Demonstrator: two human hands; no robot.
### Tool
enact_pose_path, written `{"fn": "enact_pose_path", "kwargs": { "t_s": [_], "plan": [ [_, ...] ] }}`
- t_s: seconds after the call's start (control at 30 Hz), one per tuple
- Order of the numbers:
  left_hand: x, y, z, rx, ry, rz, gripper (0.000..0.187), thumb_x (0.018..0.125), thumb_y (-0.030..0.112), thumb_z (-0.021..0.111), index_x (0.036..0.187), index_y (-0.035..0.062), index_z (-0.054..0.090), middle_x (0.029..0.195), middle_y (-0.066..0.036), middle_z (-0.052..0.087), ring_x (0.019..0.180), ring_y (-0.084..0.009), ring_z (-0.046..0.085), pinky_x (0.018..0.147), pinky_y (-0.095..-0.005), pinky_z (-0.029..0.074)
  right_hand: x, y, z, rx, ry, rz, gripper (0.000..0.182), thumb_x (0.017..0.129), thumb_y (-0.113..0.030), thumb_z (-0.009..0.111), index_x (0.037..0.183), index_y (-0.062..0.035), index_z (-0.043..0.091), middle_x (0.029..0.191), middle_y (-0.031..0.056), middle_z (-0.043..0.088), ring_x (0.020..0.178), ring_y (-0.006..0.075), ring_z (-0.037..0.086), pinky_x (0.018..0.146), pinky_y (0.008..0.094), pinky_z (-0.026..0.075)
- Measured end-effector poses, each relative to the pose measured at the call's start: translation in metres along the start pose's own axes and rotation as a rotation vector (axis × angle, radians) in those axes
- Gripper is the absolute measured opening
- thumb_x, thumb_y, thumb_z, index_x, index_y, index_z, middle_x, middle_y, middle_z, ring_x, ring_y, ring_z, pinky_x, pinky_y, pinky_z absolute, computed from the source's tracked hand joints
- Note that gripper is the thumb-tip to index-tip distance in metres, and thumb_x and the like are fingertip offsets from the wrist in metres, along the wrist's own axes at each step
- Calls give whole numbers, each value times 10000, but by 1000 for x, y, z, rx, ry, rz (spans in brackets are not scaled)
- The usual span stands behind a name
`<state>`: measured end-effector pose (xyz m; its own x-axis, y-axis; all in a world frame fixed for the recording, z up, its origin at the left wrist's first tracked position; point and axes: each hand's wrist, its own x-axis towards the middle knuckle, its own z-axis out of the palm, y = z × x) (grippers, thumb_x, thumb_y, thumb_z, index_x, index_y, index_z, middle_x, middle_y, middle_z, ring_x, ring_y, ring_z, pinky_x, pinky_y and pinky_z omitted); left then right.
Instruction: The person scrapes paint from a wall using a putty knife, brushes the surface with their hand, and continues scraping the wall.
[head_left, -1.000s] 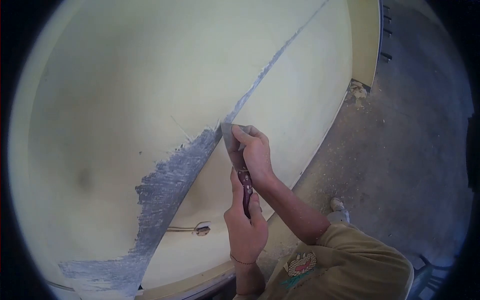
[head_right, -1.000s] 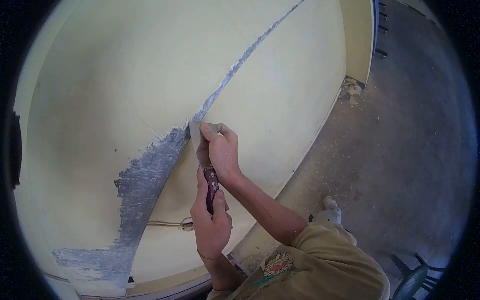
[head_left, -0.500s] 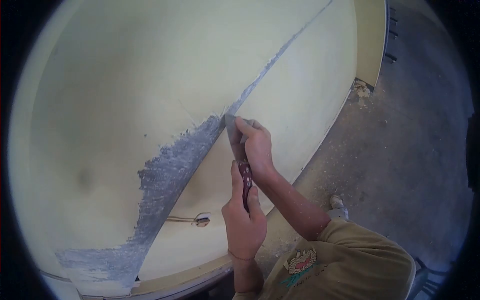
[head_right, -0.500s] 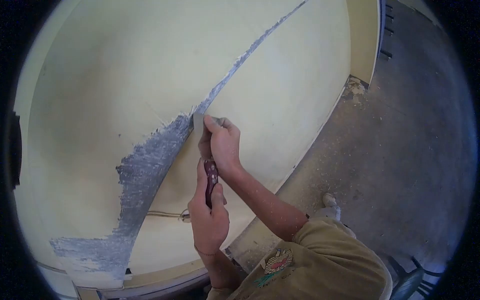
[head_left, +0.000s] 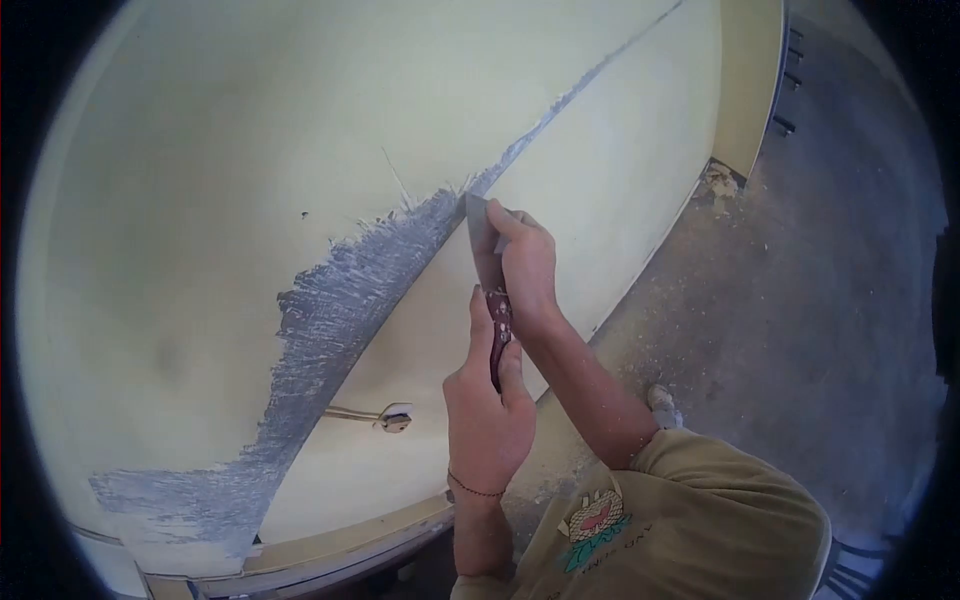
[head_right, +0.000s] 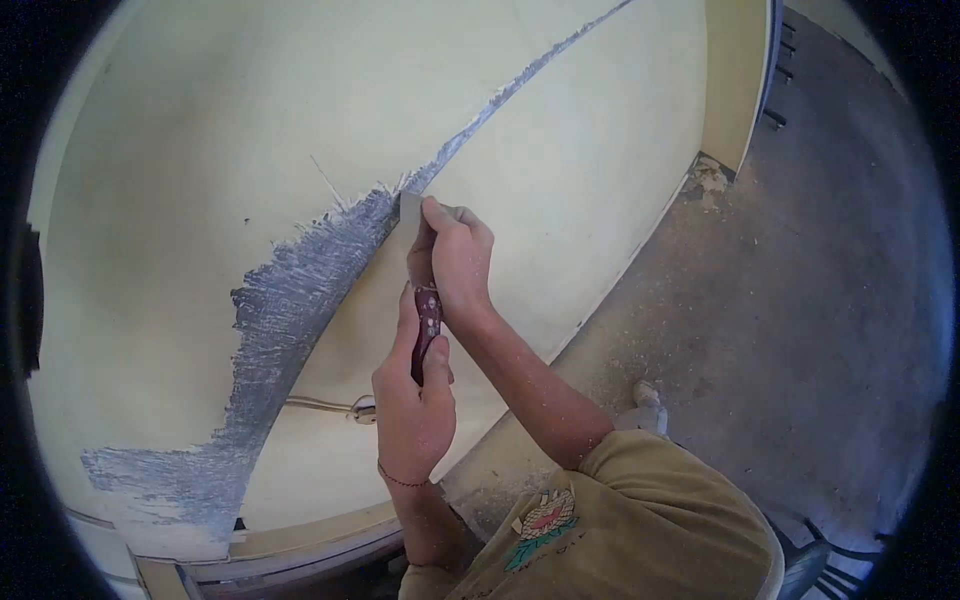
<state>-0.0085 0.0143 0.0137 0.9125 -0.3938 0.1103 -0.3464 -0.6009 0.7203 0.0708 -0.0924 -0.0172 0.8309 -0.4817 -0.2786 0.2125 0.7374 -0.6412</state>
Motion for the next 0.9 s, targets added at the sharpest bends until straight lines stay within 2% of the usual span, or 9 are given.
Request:
{"fn": "enact_pose_path", "kwargs": {
  "t_s": [0.23, 0.33, 0.4, 0.43, 0.5, 0.63, 0.73, 0.8, 0.9],
  "plan": [
    [3, -6, 4, -14, 35, 6, 514, 923, 35, 451, 1426, -25, 359, 1017, -269, 660, 911, -388, 674, 801, -374, 510, 6, 1, 8, 154, 11, -80, 309, 934, -310, 576, 733, -76, 561, 676, 21, 526, 579, 99, 460, 547, 254, 354],
    [27, -8, 9, -76, -4, 56, 508, 921, 44, 453, 1416, -36, 368, 1050, -283, 651, 975, -406, 659, 831, -380, 509, 27, -8, 1, -5, -18, -59, 343, 944, -326, 558, 724, -62, 563, 651, 36, 522, 576, 114, 478, 543, 275, 371],
    [39, -10, 17, 52, 98, 348, 516, 918, 13, 458, 1426, -19, 377, 754, -71, 544, 633, -116, 482, 595, -280, 435, 40, -9, 0, -258, 87, -427, 340, 935, -258, 573, 683, -35, 530, 600, 58, 518, 510, 129, 461, 490, 288, 355],
    [43, -8, 17, 56, 96, 327, 516, 918, 13, 458, 1426, -19, 377, 754, -71, 544, 633, -116, 482, 595, -280, 435, 48, -15, -2, -79, 82, -318, 350, 929, -271, 571, 674, -35, 531, 601, 60, 520, 510, 130, 460, 489, 293, 353],
    [59, 16, 11, -2, -42, 224, 497, 922, 17, 457, 1413, -19, 391, 756, -100, 560, 639, -136, 503, 619, -294, 447, 48, -34, 0, 96, 75, -197, 343, 912, -272, 573, 666, -37, 533, 598, 57, 521, 503, 131, 468, 478, 298, 355],
    [26, 1, 24, 29, 106, 351, 507, 929, 36, 450, 1431, 8, 380, 749, -123, 567, 630, -147, 513, 611, -309, 450, 28, -19, -5, -51, 34, -146, 319, 921, -250, 591, 685, -44, 529, 575, 34, 501, 450, 118, 438, 434, 285, 340],
    [2, 1, 17, 21, 68, 77, 524, 931, 44, 446, 1447, 23, 358, 746, -128, 576, 606, -153, 507, 595, -313, 446, 14, 0, -2, 114, -20, -57, 312, 922, -227, 604, 676, -57, 517, 572, 31, 499, 447, 106, 438, 418, 273, 329],
    [-4, 9, 13, -22, 28, -51, 546, 916, 27, 447, 1444, -8, 312, 1017, -305, 637, 918, -432, 659, 756, -389, 515, 8, 7, -5, 84, -47, -13, 303, 927, -257, 596, 703, -60, 539, 609, 23, 509, 491, 106, 441, 463, 269, 336],
    [-4, 4, 15, -10, 37, -70, 548, 918, 30, 448, 1447, -4, 309, 1003, -297, 640, 893, -429, 663, 740, -377, 508, 11, 11, -3, 54, -56, 10, 304, 932, -286, 587, 724, -66, 558, 645, 16, 516, 536, 106, 443, 508, 262, 340]
  ]
}}
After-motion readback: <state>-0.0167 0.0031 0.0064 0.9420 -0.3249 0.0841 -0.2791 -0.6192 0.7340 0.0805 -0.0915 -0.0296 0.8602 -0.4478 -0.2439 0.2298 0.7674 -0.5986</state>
